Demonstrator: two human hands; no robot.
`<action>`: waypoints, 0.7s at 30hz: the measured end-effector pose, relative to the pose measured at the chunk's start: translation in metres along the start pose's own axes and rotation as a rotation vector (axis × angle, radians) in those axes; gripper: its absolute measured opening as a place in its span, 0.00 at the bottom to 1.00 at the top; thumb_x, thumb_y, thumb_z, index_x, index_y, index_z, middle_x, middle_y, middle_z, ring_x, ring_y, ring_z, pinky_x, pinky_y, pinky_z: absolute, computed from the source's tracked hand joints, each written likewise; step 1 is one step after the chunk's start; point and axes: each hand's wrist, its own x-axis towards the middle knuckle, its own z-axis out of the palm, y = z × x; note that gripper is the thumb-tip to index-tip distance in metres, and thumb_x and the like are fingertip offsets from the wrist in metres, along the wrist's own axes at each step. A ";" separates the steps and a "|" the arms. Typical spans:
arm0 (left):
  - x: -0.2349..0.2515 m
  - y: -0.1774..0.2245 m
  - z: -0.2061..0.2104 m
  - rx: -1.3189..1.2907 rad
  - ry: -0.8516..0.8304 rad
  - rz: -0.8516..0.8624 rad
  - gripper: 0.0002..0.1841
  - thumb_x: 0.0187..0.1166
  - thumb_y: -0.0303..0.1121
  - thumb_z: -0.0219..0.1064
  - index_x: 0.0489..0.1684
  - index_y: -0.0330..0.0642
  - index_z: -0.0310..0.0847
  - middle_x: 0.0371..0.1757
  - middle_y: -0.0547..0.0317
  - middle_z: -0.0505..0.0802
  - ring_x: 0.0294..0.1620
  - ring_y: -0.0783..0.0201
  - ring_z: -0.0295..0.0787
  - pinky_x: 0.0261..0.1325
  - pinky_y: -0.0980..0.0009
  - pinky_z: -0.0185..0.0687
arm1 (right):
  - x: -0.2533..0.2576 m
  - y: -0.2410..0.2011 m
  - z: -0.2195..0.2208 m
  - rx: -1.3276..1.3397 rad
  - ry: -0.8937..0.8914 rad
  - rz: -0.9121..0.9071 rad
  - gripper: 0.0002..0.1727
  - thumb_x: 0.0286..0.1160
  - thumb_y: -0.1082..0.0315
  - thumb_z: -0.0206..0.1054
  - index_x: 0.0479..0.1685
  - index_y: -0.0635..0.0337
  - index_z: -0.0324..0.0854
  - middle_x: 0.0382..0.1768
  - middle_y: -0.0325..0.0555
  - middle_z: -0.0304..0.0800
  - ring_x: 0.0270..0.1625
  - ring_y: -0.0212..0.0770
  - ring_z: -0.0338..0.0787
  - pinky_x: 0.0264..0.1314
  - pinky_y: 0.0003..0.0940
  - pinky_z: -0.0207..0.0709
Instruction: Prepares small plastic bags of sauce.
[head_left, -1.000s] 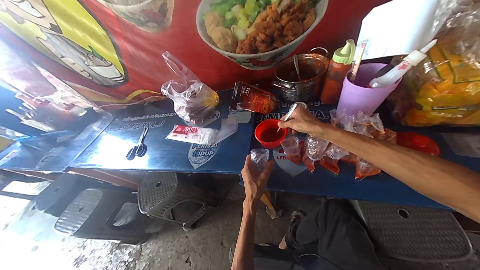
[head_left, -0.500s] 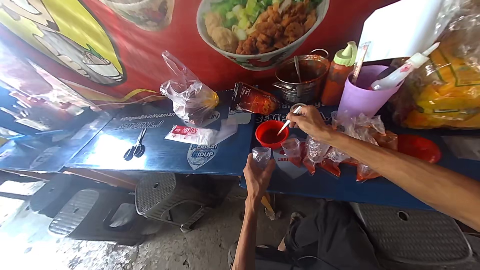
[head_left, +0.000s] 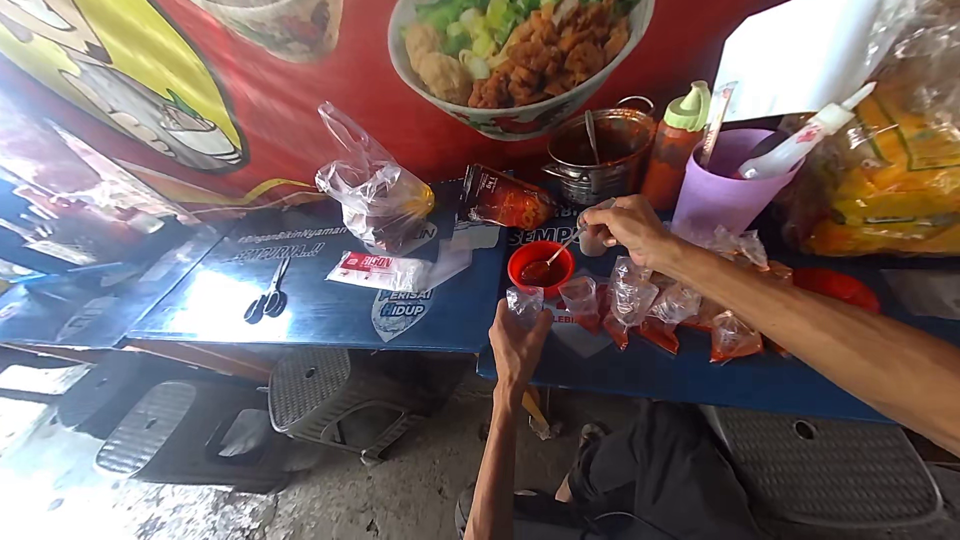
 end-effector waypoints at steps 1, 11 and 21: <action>0.001 0.000 0.000 0.006 0.000 -0.004 0.24 0.65 0.36 0.78 0.55 0.29 0.81 0.39 0.53 0.93 0.42 0.69 0.92 0.50 0.70 0.88 | -0.001 -0.003 -0.001 0.003 -0.007 -0.010 0.08 0.83 0.70 0.64 0.40 0.63 0.88 0.22 0.34 0.87 0.18 0.22 0.75 0.22 0.20 0.65; 0.007 0.001 0.002 0.006 -0.027 0.003 0.23 0.65 0.36 0.79 0.53 0.30 0.82 0.38 0.54 0.93 0.41 0.70 0.92 0.50 0.71 0.87 | -0.027 -0.010 -0.001 -0.038 -0.267 -0.439 0.07 0.83 0.71 0.65 0.43 0.65 0.87 0.27 0.35 0.89 0.27 0.24 0.86 0.33 0.20 0.81; 0.009 0.000 0.000 0.004 -0.024 0.010 0.22 0.65 0.35 0.78 0.52 0.30 0.81 0.38 0.55 0.93 0.40 0.71 0.92 0.49 0.71 0.88 | -0.004 0.010 -0.007 -0.210 -0.063 -0.440 0.11 0.85 0.65 0.65 0.48 0.64 0.87 0.30 0.39 0.92 0.30 0.28 0.88 0.40 0.29 0.84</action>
